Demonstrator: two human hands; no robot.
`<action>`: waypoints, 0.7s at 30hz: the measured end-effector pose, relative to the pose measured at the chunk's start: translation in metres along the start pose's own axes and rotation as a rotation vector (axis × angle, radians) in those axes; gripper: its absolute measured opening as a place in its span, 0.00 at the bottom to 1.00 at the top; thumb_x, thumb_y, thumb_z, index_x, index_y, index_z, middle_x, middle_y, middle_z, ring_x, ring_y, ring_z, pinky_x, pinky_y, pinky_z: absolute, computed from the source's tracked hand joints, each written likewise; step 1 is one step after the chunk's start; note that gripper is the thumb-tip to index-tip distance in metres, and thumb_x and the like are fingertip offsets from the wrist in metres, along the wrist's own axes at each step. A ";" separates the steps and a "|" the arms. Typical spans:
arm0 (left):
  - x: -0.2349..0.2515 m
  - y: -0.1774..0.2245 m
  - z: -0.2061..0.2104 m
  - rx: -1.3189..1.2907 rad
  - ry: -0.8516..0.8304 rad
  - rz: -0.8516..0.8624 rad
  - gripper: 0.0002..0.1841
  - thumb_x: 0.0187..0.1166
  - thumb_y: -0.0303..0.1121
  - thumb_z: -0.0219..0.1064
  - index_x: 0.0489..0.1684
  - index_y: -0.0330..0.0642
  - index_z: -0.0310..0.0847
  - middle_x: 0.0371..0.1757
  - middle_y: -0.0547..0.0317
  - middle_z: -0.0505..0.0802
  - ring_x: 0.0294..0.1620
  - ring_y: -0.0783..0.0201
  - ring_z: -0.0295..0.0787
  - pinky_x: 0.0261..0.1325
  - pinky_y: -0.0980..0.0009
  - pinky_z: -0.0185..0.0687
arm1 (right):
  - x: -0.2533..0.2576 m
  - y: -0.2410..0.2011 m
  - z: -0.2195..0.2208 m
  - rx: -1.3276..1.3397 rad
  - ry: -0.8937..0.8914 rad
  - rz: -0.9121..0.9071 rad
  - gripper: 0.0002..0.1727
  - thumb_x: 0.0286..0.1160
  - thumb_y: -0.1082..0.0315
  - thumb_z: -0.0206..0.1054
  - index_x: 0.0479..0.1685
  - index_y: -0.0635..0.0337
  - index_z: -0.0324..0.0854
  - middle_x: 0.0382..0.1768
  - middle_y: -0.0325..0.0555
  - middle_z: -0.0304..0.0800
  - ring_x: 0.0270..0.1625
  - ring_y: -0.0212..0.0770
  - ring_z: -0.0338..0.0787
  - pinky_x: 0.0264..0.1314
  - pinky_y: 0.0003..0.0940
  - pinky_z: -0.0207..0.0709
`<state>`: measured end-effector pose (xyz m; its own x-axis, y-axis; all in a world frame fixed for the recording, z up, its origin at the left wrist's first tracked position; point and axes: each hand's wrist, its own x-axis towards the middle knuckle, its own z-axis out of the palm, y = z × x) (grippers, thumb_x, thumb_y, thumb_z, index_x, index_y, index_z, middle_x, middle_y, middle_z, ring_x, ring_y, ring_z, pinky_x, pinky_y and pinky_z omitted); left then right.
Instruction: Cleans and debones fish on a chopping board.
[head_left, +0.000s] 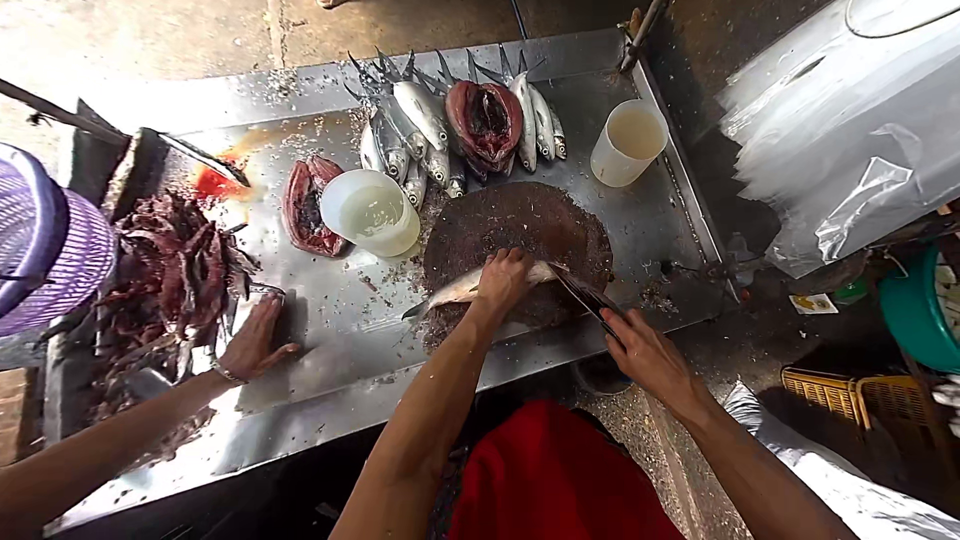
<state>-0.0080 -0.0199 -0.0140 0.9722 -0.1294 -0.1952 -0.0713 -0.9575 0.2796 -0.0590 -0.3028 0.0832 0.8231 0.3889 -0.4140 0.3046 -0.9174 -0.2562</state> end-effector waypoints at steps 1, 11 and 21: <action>0.000 0.000 0.000 -0.001 0.003 0.003 0.22 0.68 0.42 0.79 0.62 0.51 0.88 0.61 0.49 0.91 0.67 0.44 0.85 0.64 0.44 0.80 | -0.004 0.000 -0.003 -0.008 -0.009 0.006 0.28 0.85 0.57 0.55 0.85 0.43 0.74 0.62 0.62 0.84 0.49 0.58 0.92 0.49 0.54 0.87; -0.004 0.004 -0.001 0.006 0.037 -0.019 0.21 0.67 0.39 0.79 0.62 0.51 0.89 0.60 0.49 0.91 0.65 0.43 0.85 0.64 0.43 0.80 | -0.016 -0.009 -0.036 -0.166 -0.140 -0.003 0.25 0.87 0.60 0.55 0.83 0.45 0.74 0.66 0.64 0.81 0.51 0.63 0.92 0.46 0.58 0.86; -0.014 0.010 0.017 0.002 0.160 -0.049 0.26 0.63 0.34 0.80 0.65 0.51 0.88 0.62 0.46 0.89 0.67 0.39 0.82 0.63 0.40 0.78 | 0.015 0.010 -0.067 0.119 -0.362 -0.041 0.25 0.88 0.55 0.53 0.79 0.51 0.76 0.62 0.54 0.89 0.67 0.54 0.87 0.72 0.59 0.77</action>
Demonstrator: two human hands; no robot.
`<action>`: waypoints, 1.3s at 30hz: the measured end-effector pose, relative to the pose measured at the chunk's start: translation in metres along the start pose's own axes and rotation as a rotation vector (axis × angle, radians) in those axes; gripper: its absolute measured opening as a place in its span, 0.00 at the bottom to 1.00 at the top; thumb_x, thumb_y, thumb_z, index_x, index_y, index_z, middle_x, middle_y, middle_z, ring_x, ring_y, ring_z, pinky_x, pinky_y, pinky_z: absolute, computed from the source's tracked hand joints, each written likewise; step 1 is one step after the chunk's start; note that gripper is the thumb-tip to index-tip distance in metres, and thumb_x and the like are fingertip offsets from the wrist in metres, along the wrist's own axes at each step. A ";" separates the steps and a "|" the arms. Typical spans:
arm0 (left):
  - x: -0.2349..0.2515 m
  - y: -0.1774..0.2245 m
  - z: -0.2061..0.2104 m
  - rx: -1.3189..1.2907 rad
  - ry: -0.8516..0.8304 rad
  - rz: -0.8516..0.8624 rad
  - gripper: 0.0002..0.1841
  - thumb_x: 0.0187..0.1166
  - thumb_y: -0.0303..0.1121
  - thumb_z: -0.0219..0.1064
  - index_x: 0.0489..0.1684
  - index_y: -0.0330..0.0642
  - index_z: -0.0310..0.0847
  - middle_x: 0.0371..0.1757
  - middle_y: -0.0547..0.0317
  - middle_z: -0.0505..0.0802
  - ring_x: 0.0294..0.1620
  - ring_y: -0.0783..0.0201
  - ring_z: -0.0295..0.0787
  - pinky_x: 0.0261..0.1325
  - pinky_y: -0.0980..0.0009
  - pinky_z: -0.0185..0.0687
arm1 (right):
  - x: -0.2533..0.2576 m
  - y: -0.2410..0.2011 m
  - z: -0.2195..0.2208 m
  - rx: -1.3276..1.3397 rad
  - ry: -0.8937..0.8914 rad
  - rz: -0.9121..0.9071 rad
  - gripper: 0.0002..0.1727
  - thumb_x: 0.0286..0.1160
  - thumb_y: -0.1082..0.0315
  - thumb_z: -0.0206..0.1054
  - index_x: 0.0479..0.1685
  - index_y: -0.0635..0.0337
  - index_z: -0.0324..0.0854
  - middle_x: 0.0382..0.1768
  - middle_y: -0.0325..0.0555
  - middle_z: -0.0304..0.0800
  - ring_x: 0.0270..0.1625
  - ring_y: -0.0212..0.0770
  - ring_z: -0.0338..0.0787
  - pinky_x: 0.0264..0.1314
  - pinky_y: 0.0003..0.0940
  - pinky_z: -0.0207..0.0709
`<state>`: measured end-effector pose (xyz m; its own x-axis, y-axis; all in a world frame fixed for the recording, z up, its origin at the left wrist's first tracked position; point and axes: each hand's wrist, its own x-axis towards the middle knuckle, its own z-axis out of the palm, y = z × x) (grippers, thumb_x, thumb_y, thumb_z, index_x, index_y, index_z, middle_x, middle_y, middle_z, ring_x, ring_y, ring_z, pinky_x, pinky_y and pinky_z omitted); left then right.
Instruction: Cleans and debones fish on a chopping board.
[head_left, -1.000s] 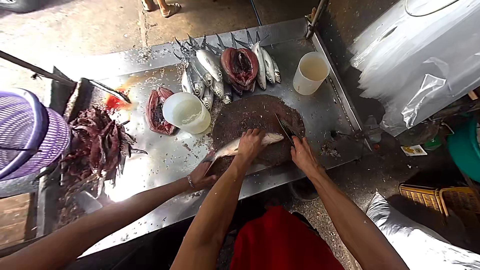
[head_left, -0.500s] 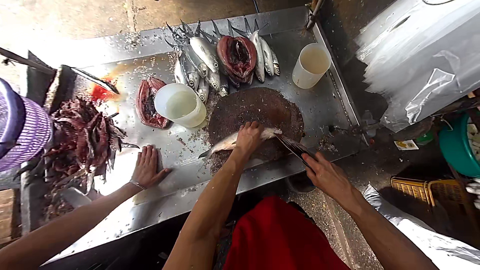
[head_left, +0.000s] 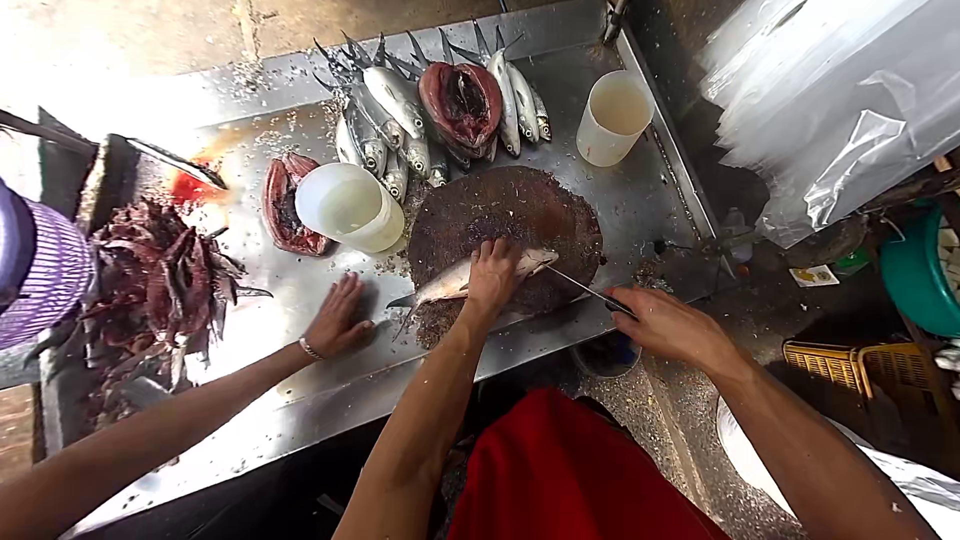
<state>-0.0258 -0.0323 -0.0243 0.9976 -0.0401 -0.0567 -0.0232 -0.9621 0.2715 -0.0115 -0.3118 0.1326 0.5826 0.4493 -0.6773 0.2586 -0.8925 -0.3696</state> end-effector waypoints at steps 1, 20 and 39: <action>-0.002 0.002 0.003 0.008 0.016 -0.005 0.27 0.63 0.34 0.80 0.67 0.52 0.87 0.64 0.46 0.88 0.67 0.39 0.81 0.65 0.40 0.77 | -0.001 -0.001 -0.001 -0.013 -0.008 0.000 0.24 0.88 0.56 0.53 0.79 0.51 0.76 0.61 0.54 0.90 0.67 0.54 0.88 0.71 0.59 0.77; -0.018 0.004 0.017 -0.050 0.060 0.023 0.37 0.61 0.43 0.81 0.78 0.57 0.79 0.76 0.45 0.82 0.77 0.39 0.74 0.78 0.41 0.66 | 0.014 -0.037 -0.041 -0.264 -0.144 -0.005 0.19 0.92 0.56 0.52 0.72 0.53 0.77 0.51 0.57 0.91 0.58 0.59 0.90 0.60 0.62 0.80; -0.031 -0.002 0.026 -0.120 0.135 0.165 0.33 0.68 0.29 0.74 0.80 0.51 0.78 0.77 0.44 0.82 0.77 0.37 0.76 0.76 0.38 0.68 | 0.093 -0.097 -0.092 -0.417 -0.511 0.076 0.12 0.89 0.63 0.57 0.44 0.58 0.85 0.20 0.45 0.80 0.17 0.38 0.79 0.24 0.38 0.77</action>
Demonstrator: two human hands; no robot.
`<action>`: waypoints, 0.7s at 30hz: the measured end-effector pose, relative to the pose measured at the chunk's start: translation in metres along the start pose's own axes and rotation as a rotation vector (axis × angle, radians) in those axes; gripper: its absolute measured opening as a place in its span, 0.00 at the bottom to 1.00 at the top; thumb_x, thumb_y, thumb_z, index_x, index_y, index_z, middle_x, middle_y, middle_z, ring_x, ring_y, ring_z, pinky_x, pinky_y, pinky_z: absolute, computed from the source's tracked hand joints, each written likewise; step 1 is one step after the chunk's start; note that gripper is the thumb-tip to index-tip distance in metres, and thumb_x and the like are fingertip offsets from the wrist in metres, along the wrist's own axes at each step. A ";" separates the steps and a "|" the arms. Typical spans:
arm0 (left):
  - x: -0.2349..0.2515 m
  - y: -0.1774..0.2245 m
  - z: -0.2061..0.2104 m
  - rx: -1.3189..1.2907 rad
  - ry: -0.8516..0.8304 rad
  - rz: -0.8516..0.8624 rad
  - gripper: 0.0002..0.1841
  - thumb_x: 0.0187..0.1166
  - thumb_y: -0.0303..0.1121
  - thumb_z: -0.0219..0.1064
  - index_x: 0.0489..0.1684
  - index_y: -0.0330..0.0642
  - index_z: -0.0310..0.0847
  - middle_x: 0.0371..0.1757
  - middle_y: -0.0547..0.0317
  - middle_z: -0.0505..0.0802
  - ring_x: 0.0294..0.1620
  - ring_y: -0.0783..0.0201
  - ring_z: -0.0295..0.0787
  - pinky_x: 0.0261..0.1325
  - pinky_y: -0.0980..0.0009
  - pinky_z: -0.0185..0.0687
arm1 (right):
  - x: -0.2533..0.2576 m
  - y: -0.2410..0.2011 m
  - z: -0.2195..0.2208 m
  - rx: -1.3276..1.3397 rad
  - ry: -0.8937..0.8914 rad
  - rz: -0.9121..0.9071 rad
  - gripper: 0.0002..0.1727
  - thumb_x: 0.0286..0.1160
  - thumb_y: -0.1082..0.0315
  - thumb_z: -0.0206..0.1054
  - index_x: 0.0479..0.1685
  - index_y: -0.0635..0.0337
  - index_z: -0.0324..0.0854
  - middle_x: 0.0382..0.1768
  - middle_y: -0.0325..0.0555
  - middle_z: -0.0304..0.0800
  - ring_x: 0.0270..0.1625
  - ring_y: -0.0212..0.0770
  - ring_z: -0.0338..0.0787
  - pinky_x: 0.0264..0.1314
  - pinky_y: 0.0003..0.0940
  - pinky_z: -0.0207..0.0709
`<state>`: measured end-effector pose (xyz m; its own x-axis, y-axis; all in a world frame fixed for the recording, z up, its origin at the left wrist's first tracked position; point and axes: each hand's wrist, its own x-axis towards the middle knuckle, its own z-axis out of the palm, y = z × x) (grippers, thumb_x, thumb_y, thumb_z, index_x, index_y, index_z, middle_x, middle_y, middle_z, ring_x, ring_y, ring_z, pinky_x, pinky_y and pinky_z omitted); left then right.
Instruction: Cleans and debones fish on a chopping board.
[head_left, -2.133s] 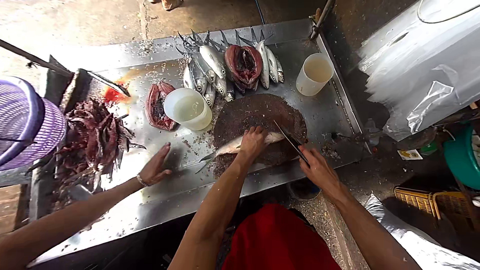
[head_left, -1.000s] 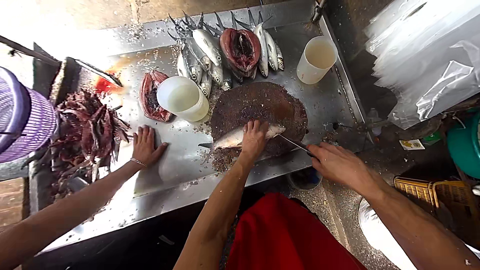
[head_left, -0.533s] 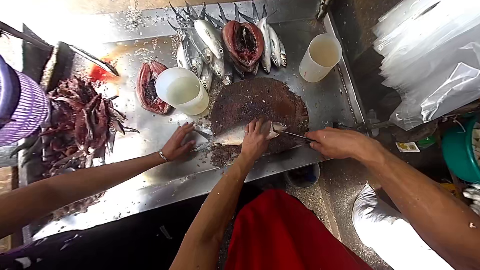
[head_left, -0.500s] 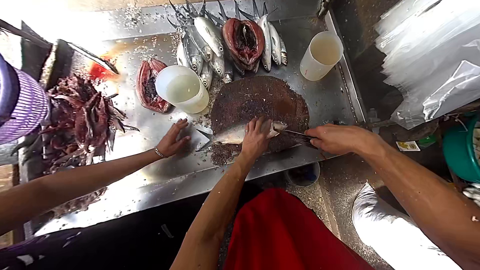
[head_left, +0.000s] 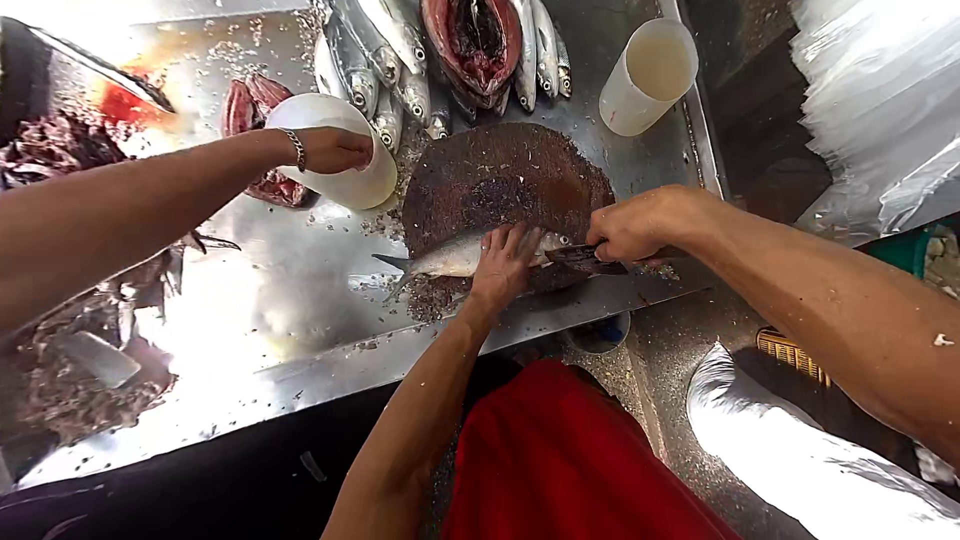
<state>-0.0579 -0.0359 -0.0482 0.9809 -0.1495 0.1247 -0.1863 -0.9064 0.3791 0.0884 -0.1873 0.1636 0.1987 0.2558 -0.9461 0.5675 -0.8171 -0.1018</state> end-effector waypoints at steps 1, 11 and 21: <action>0.004 -0.003 -0.002 -0.004 -0.017 0.005 0.34 0.67 0.28 0.75 0.80 0.52 0.78 0.76 0.44 0.83 0.76 0.37 0.76 0.75 0.38 0.69 | 0.000 0.001 0.008 0.033 0.018 0.007 0.12 0.89 0.63 0.57 0.43 0.58 0.83 0.20 0.46 0.79 0.17 0.40 0.79 0.23 0.39 0.78; 0.014 0.001 -0.016 -0.003 -0.063 -0.040 0.32 0.65 0.27 0.75 0.77 0.52 0.81 0.71 0.46 0.86 0.71 0.39 0.80 0.72 0.39 0.71 | -0.015 0.004 0.046 0.176 0.150 0.028 0.13 0.90 0.63 0.55 0.49 0.59 0.84 0.21 0.48 0.81 0.16 0.41 0.80 0.21 0.37 0.77; 0.019 -0.002 -0.018 -0.054 -0.188 -0.069 0.32 0.68 0.28 0.71 0.78 0.54 0.80 0.73 0.44 0.85 0.72 0.36 0.79 0.71 0.37 0.70 | -0.010 0.007 0.039 0.127 0.081 -0.014 0.15 0.94 0.61 0.52 0.56 0.58 0.82 0.24 0.48 0.80 0.19 0.42 0.80 0.24 0.40 0.78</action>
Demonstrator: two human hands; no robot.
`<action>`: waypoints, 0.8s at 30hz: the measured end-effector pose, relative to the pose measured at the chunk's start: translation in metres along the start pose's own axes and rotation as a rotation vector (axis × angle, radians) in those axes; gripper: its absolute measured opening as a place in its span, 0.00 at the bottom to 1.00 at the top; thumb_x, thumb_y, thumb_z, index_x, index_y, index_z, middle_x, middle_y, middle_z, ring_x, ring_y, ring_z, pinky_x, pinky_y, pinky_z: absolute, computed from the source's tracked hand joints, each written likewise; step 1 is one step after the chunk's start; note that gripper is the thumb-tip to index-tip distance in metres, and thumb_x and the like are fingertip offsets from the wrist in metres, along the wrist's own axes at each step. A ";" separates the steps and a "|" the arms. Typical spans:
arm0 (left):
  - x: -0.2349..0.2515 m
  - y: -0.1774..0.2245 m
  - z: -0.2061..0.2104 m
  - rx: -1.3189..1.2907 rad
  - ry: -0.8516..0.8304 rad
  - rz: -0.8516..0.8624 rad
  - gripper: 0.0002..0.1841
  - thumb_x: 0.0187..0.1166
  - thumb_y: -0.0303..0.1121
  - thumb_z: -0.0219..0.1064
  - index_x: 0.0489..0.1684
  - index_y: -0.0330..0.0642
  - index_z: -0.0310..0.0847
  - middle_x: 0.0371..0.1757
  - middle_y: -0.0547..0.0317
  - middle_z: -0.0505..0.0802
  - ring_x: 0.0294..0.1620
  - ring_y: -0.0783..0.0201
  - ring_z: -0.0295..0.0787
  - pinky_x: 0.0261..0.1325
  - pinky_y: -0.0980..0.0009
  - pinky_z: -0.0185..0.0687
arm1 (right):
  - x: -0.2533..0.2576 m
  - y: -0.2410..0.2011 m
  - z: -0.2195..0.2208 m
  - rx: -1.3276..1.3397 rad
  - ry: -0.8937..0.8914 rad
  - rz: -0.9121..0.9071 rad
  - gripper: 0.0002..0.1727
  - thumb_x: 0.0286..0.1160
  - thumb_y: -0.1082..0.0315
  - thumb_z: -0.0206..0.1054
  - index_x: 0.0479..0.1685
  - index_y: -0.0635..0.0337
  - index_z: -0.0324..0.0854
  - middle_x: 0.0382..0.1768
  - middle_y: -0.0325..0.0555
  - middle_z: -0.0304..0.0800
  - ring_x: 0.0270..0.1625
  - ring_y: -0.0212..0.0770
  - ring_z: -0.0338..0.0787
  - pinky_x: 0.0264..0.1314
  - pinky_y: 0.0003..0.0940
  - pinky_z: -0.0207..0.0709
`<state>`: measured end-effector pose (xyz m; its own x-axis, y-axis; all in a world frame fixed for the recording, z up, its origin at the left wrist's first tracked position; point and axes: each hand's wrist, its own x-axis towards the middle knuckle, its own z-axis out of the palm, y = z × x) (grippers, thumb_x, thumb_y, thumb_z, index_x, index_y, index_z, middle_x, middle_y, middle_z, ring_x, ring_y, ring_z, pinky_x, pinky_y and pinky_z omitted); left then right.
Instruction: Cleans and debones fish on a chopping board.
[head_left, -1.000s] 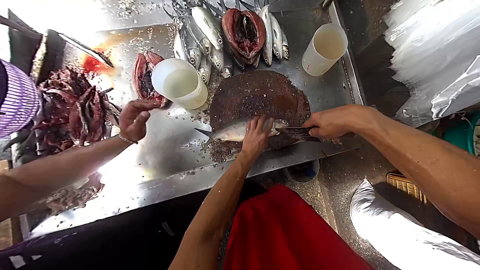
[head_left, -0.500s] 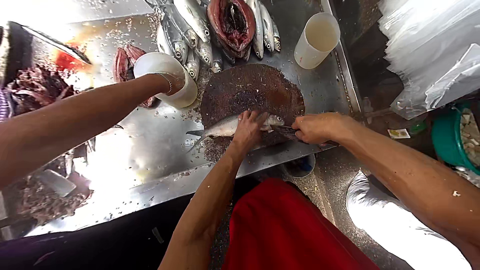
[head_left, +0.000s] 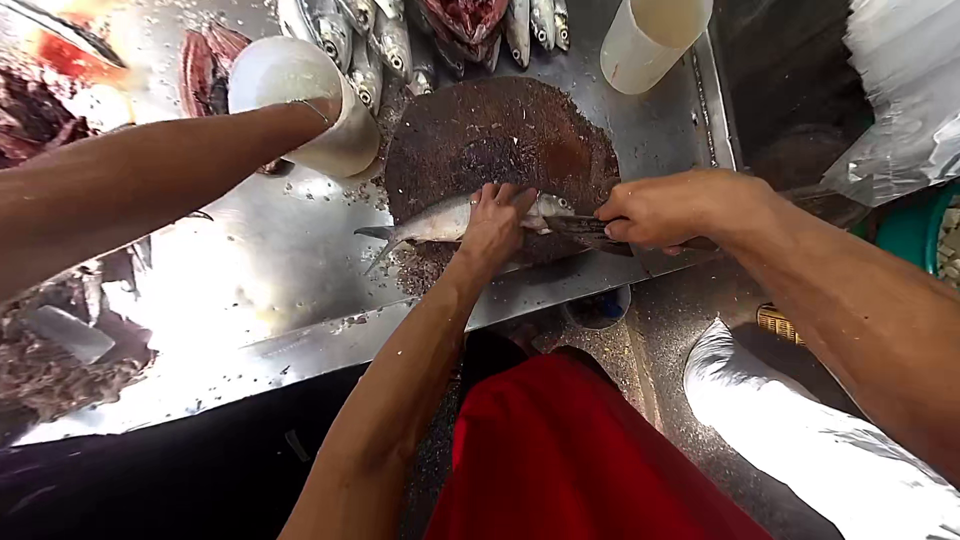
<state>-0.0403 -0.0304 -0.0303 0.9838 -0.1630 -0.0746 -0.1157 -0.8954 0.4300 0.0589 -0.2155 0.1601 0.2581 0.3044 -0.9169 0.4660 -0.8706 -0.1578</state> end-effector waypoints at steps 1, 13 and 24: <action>0.002 -0.002 -0.001 -0.004 -0.001 -0.004 0.32 0.68 0.28 0.72 0.78 0.54 0.80 0.72 0.44 0.86 0.71 0.36 0.79 0.71 0.37 0.70 | 0.005 0.001 0.000 0.016 0.002 -0.003 0.15 0.93 0.61 0.52 0.57 0.58 0.82 0.22 0.48 0.80 0.17 0.40 0.80 0.22 0.38 0.78; 0.017 -0.012 -0.025 -0.091 -0.133 0.017 0.26 0.76 0.39 0.72 0.76 0.47 0.81 0.75 0.43 0.83 0.73 0.39 0.80 0.71 0.38 0.74 | -0.031 0.006 0.036 -0.241 0.307 0.045 0.21 0.87 0.56 0.61 0.76 0.35 0.81 0.51 0.51 0.94 0.53 0.60 0.92 0.47 0.64 0.83; 0.078 -0.017 -0.064 -0.182 -0.425 -0.015 0.17 0.79 0.35 0.67 0.66 0.51 0.86 0.62 0.45 0.92 0.69 0.42 0.87 0.72 0.37 0.76 | -0.037 -0.024 0.000 -0.391 0.374 0.108 0.09 0.83 0.68 0.61 0.49 0.51 0.89 0.39 0.51 0.90 0.43 0.56 0.91 0.37 0.55 0.79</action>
<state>0.0476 -0.0012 0.0135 0.8373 -0.3399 -0.4283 -0.0386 -0.8181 0.5738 0.0381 -0.2059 0.1976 0.5716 0.3997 -0.7166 0.6814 -0.7178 0.1432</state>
